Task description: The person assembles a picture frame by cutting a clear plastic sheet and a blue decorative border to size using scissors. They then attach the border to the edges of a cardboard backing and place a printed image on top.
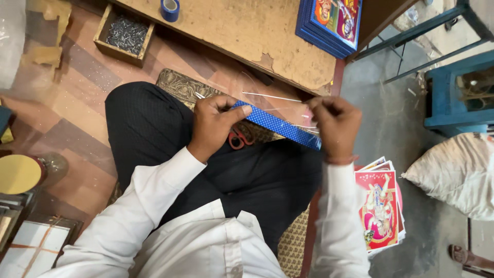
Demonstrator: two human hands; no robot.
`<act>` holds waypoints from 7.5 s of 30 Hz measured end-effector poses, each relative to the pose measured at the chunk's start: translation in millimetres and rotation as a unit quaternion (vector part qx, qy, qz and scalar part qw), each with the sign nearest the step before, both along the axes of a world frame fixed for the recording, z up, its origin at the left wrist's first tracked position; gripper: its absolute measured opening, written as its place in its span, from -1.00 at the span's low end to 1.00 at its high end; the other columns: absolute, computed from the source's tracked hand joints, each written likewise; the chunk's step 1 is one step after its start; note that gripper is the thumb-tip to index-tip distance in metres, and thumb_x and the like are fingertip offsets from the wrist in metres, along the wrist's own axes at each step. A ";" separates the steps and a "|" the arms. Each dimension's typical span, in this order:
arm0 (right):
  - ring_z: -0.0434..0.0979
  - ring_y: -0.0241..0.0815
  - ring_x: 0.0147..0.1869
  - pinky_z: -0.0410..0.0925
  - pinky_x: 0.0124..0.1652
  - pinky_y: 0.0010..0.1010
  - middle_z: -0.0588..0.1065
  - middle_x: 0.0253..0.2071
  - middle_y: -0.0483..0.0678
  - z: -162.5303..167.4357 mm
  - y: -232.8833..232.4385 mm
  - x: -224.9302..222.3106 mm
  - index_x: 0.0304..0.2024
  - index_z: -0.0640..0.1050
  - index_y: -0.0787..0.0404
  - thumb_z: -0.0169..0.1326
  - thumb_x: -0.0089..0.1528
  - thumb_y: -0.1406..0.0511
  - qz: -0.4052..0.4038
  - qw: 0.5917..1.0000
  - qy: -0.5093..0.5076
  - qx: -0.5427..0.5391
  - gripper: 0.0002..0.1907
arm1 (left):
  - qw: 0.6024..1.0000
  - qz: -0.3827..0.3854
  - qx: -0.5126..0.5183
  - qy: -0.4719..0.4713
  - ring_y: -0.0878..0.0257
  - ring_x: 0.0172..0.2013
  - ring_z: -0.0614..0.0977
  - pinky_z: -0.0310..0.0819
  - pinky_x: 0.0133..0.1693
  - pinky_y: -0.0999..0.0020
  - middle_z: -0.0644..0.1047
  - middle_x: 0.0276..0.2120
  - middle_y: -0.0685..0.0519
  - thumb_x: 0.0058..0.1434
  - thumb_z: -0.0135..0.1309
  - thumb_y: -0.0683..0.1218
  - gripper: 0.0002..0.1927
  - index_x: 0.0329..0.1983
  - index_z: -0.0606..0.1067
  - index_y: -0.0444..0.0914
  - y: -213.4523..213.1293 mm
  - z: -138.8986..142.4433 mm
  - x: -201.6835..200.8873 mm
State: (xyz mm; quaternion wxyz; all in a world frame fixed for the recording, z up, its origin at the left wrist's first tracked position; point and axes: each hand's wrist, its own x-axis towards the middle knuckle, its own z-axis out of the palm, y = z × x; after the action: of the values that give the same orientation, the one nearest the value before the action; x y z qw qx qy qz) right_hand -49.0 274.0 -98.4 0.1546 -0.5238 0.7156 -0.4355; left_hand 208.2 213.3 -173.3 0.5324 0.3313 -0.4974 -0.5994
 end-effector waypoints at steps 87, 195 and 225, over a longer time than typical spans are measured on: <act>0.57 -0.34 0.01 0.43 0.03 -0.50 0.61 -0.08 -0.11 -51.3 72.9 -33.9 0.06 0.58 0.34 0.26 0.21 0.35 0.038 0.945 -0.324 0.037 -0.62 | 0.797 -0.221 -0.314 -0.467 -0.09 -0.06 0.63 0.40 0.00 0.01 0.63 -0.15 -0.17 0.13 0.29 0.09 -0.55 -0.04 0.57 -0.29 -22.1 76.8 -77.8; 0.54 -0.03 -0.47 0.15 0.36 0.07 0.49 -0.61 0.02 -17.5 22.6 111.2 -0.56 0.65 0.18 0.27 0.11 0.23 0.144 0.905 0.399 -0.028 -0.80 | 0.852 -0.203 -0.255 -0.410 0.05 -0.14 0.69 0.54 -0.11 0.10 0.68 -0.19 0.01 -0.09 0.32 -0.11 -0.68 -0.20 0.65 -0.15 -58.1 61.2 -74.8; 0.63 0.08 -0.37 0.02 0.33 0.30 0.58 -0.57 0.09 -2.5 3.8 121.5 -0.55 0.69 0.17 0.38 -0.06 0.08 0.173 0.888 0.392 0.167 -0.70 | 0.863 -0.211 -0.249 -0.384 0.06 -0.17 0.70 0.55 -0.13 0.14 0.68 -0.22 0.00 -0.07 0.25 -0.15 -0.71 -0.23 0.69 -0.10 -56.5 59.0 -68.6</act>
State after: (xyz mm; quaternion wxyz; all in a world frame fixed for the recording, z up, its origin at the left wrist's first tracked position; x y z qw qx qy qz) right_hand 72.5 277.8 -100.8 0.0201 -0.7338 0.6782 -0.0351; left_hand 139.6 156.8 -114.3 0.2247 0.2785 -0.8536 -0.3787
